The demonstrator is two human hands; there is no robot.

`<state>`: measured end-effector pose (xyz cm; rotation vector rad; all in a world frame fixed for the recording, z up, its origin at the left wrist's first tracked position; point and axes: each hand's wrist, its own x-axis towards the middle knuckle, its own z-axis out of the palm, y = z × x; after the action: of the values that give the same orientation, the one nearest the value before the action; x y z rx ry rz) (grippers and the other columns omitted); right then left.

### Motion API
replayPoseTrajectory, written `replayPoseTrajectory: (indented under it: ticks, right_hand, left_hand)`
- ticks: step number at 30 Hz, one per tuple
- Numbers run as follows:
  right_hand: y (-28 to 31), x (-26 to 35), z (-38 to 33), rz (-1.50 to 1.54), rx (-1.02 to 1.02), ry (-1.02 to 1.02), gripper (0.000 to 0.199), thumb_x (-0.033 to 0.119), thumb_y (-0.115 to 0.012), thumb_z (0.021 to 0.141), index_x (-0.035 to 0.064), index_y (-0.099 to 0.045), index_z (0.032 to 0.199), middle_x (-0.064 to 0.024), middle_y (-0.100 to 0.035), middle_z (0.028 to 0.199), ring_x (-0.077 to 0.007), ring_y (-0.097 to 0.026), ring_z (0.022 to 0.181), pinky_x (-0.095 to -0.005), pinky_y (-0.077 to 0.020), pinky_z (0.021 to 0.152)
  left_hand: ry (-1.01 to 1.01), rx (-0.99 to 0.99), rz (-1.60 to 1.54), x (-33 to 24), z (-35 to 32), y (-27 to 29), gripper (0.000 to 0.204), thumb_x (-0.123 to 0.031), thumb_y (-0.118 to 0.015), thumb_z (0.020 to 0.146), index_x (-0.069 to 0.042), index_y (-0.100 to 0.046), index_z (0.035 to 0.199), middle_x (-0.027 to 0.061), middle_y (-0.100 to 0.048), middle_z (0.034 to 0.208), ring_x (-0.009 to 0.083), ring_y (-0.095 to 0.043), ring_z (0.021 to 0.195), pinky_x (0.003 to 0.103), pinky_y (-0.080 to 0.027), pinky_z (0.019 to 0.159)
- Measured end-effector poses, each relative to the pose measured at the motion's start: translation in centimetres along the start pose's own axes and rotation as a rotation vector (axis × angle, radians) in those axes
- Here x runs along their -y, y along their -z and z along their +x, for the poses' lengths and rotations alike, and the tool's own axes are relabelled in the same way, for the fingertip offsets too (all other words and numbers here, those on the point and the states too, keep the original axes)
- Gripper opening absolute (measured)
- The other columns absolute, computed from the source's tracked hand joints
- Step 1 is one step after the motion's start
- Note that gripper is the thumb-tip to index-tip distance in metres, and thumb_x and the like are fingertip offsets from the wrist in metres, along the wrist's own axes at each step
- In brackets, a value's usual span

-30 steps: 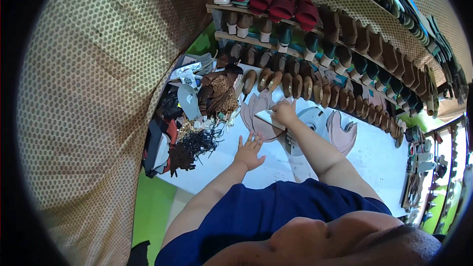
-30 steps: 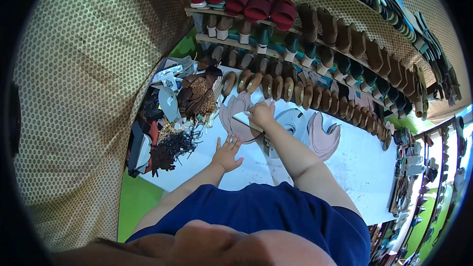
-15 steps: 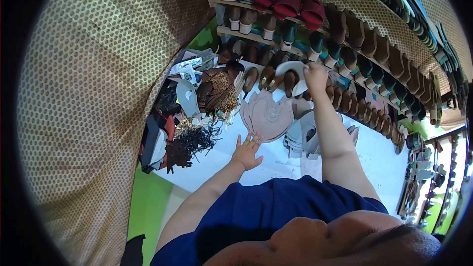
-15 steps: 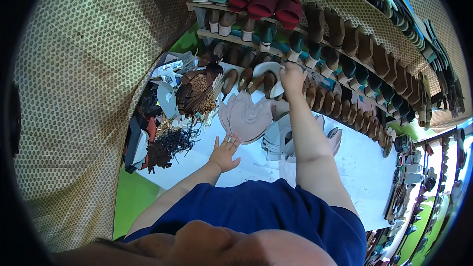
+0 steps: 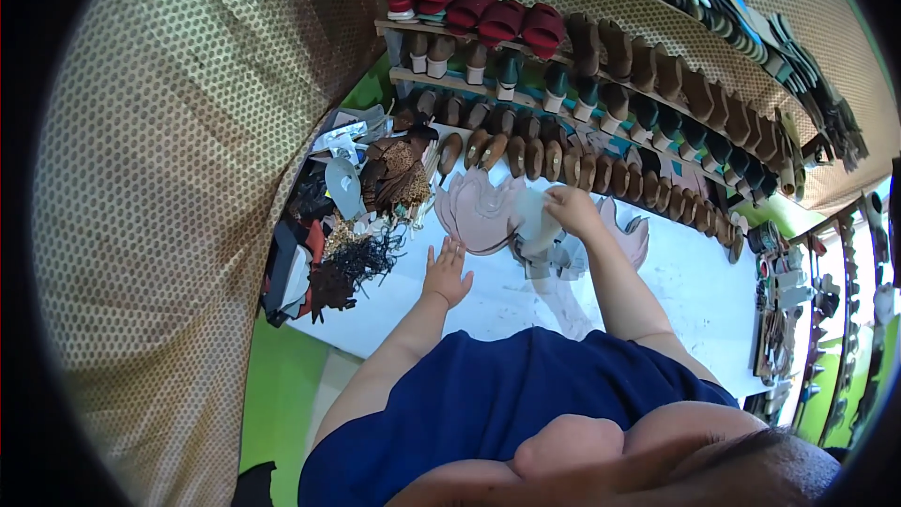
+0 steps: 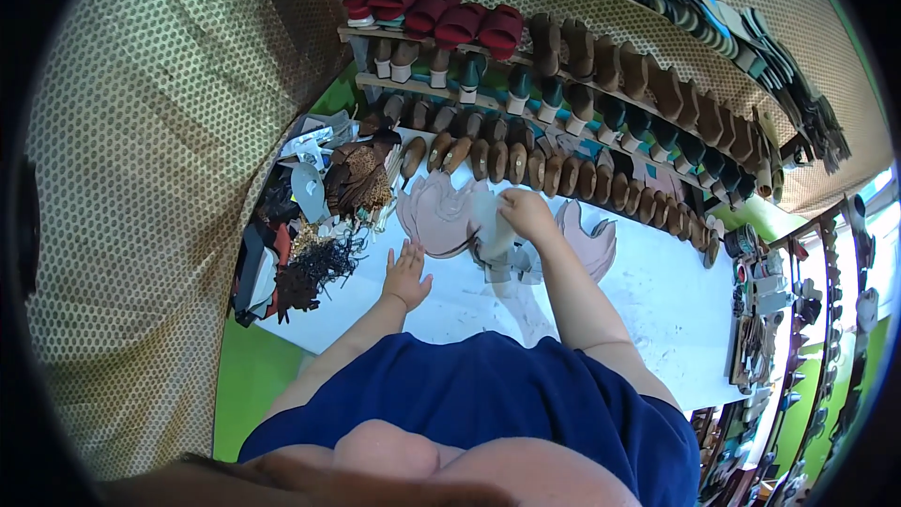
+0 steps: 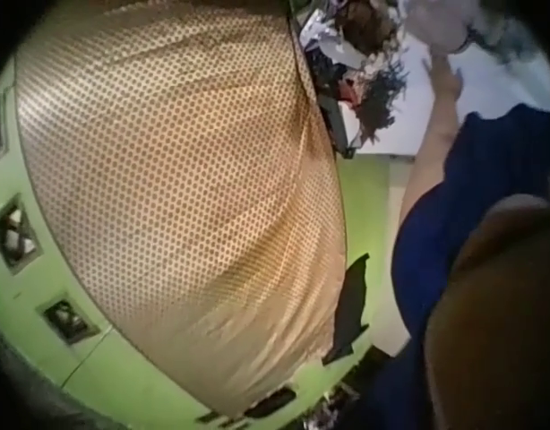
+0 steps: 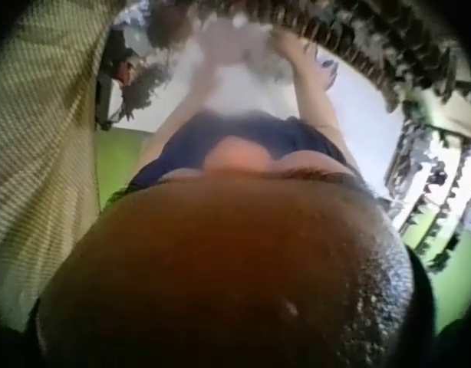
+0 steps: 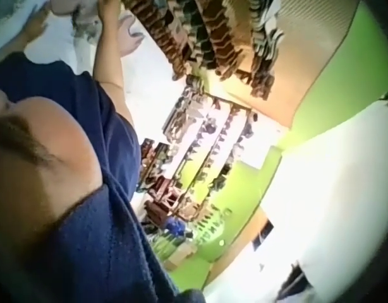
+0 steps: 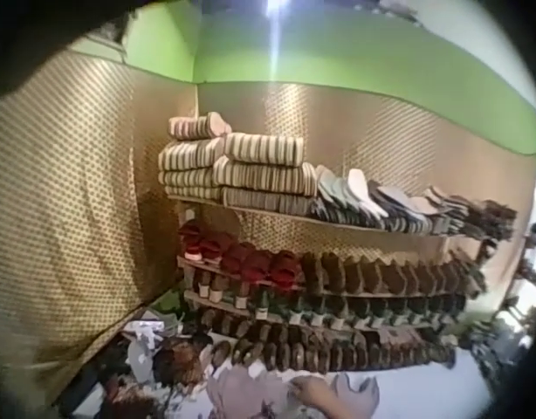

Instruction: Sorting and arranging shoe upper components on a workbench in a shoe manufacturing facility.

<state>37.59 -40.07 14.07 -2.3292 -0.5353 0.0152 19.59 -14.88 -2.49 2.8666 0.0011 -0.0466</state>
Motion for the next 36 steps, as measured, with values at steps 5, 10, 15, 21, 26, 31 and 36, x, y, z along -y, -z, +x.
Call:
replayPoseTrajectory:
  ticks: [5, 10, 15, 21, 26, 31, 36]
  right_hand:
    - [0.6, 2.8, -2.1, -0.183, 0.273, 0.121, 0.027, 0.021, -0.064, 0.082, 0.0079, -0.073, 0.104, -0.0184, -0.071, 0.093, -0.0373, -0.067, 0.088, -0.0447, -0.0530, 0.080]
    - [-1.7, 8.8, -5.7, -0.097, 0.240, 0.330, 0.029, 0.010, -0.059, 0.081, 0.0109, -0.073, 0.106, -0.0155, -0.072, 0.097, -0.0339, -0.067, 0.093, -0.0446, -0.0522, 0.086]
    - [-10.9, 3.2, -10.8, -0.176, 0.263, 0.843, 0.034, 0.009, -0.059, 0.084, 0.0167, -0.070, 0.116, -0.0076, -0.070, 0.115, -0.0279, -0.065, 0.106, -0.0481, -0.0472, 0.100]
    - [-16.1, -6.1, -16.0, -0.194, 0.566, 1.017, 0.034, 0.011, -0.059, 0.086, 0.0160, -0.068, 0.119, -0.0038, -0.066, 0.127, -0.0257, -0.060, 0.122, -0.0463, -0.0452, 0.106]
    - [-16.1, -6.5, -16.9, -0.140, 0.556, 0.937, 0.033, 0.013, -0.055, 0.091, 0.0155, -0.067, 0.122, -0.0051, -0.066, 0.130, -0.0270, -0.058, 0.126, -0.0423, -0.0444, 0.108]
    - [-15.3, -5.3, -17.0, -0.225, 0.561, 1.013, 0.033, 0.017, -0.059, 0.091, 0.0156, -0.067, 0.123, -0.0057, -0.066, 0.129, -0.0267, -0.059, 0.125, -0.0404, -0.0463, 0.106]
    - [-15.3, -3.8, -16.5, -0.114, 0.520, 0.959, 0.033, 0.020, -0.066, 0.087, 0.0145, -0.067, 0.120, -0.0092, -0.069, 0.117, -0.0270, -0.065, 0.108, -0.0405, -0.0514, 0.093]
  left_hand:
    - [0.228, -0.126, -0.011, 2.2, -4.8, 0.3, 0.083, -0.037, -0.057, 0.092, -0.009, -0.017, 0.159, 0.0130, -0.012, 0.167, 0.0313, -0.013, 0.153, 0.055, -0.006, 0.122]
    - [0.343, -0.048, 0.102, 4.5, -12.2, 1.5, 0.084, -0.044, -0.055, 0.093, -0.012, -0.016, 0.159, 0.0098, -0.010, 0.167, 0.0292, -0.009, 0.154, 0.058, -0.004, 0.121]
    - [0.561, -0.040, 0.108, 5.1, -15.5, 1.6, 0.090, -0.053, -0.054, 0.091, -0.013, -0.014, 0.160, 0.0097, -0.007, 0.168, 0.0318, -0.006, 0.154, 0.059, -0.004, 0.120]
    - [0.594, -0.043, 0.087, 5.1, -15.1, 2.1, 0.087, -0.053, -0.054, 0.090, -0.016, -0.017, 0.160, 0.0091, -0.011, 0.167, 0.0308, -0.008, 0.154, 0.056, -0.007, 0.121]
    - [0.588, -0.067, 0.059, 5.4, -14.9, 2.3, 0.085, -0.052, -0.055, 0.091, -0.017, -0.020, 0.159, 0.0074, -0.014, 0.167, 0.0288, -0.010, 0.154, 0.055, -0.007, 0.122]
    - [0.609, -0.043, 0.051, 5.3, -15.0, 2.6, 0.082, -0.048, -0.056, 0.091, -0.017, -0.022, 0.159, 0.0070, -0.015, 0.167, 0.0287, -0.010, 0.154, 0.054, -0.008, 0.122]
    - [0.595, -0.037, 0.050, 5.4, -15.1, 2.7, 0.080, -0.049, -0.055, 0.091, -0.015, -0.026, 0.158, 0.0079, -0.015, 0.167, 0.0288, -0.010, 0.154, 0.055, -0.007, 0.122]
